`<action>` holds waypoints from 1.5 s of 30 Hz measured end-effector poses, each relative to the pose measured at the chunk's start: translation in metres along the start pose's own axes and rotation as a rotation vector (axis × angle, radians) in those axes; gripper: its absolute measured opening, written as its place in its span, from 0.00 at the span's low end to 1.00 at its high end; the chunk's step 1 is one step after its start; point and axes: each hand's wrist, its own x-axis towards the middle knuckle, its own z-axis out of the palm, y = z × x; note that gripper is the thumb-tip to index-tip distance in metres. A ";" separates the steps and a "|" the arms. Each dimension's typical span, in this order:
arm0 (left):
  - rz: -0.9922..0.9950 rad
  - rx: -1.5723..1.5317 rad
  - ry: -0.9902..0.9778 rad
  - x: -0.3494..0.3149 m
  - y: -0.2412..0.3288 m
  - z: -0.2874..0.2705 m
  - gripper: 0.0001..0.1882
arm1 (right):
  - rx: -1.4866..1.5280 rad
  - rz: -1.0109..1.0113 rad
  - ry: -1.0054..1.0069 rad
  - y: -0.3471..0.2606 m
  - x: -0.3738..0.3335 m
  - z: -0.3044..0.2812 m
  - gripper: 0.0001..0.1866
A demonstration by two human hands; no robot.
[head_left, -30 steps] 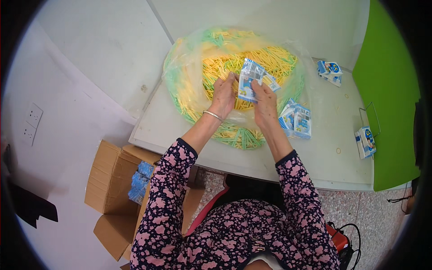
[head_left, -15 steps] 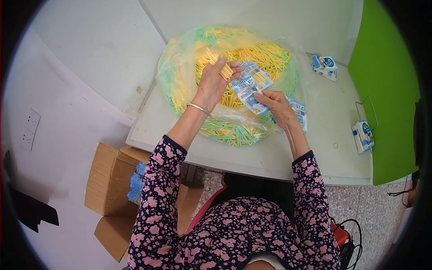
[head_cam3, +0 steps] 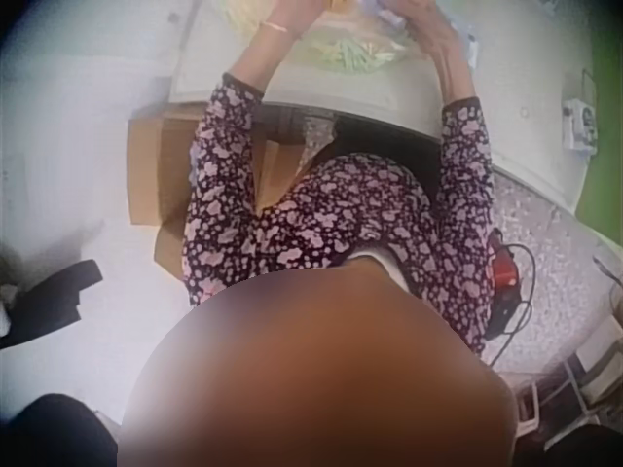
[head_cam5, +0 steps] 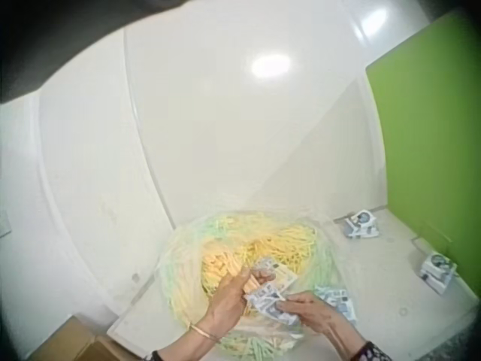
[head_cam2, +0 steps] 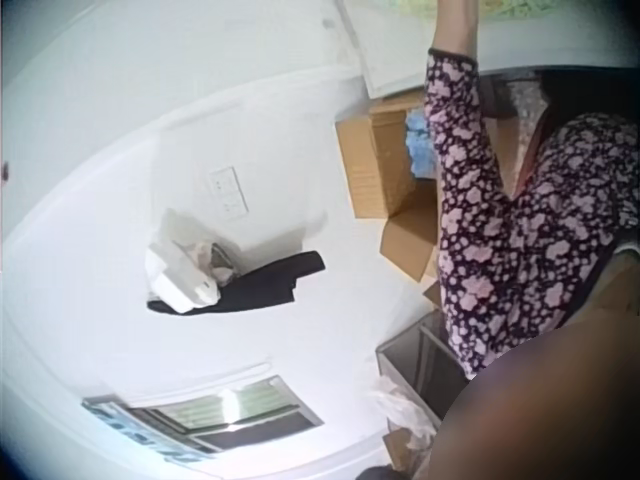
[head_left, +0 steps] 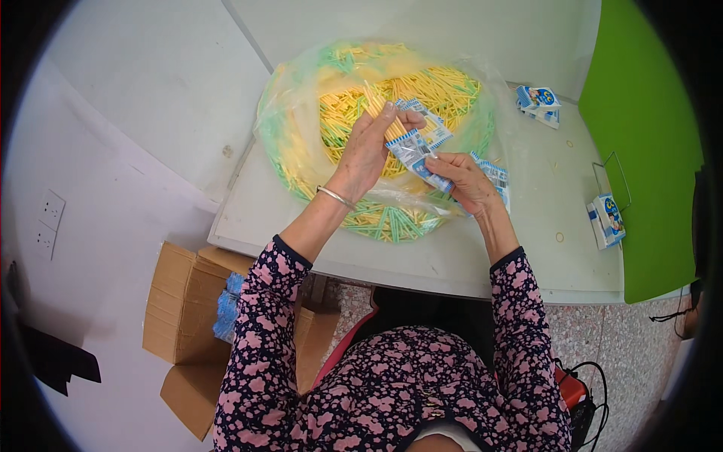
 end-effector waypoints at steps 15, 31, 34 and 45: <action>-0.036 0.076 -0.035 -0.005 0.002 -0.029 0.21 | -0.193 -0.111 0.081 0.005 0.019 0.023 0.13; 0.092 0.363 0.126 0.007 0.013 -0.061 0.10 | -0.166 -0.160 0.085 0.013 0.025 0.021 0.11; 0.149 0.358 0.159 0.013 0.018 -0.061 0.08 | -0.167 -0.149 0.101 0.013 0.022 0.018 0.11; 0.111 0.653 -0.093 0.001 0.016 -0.034 0.17 | -0.086 -0.181 0.091 0.012 0.021 0.013 0.13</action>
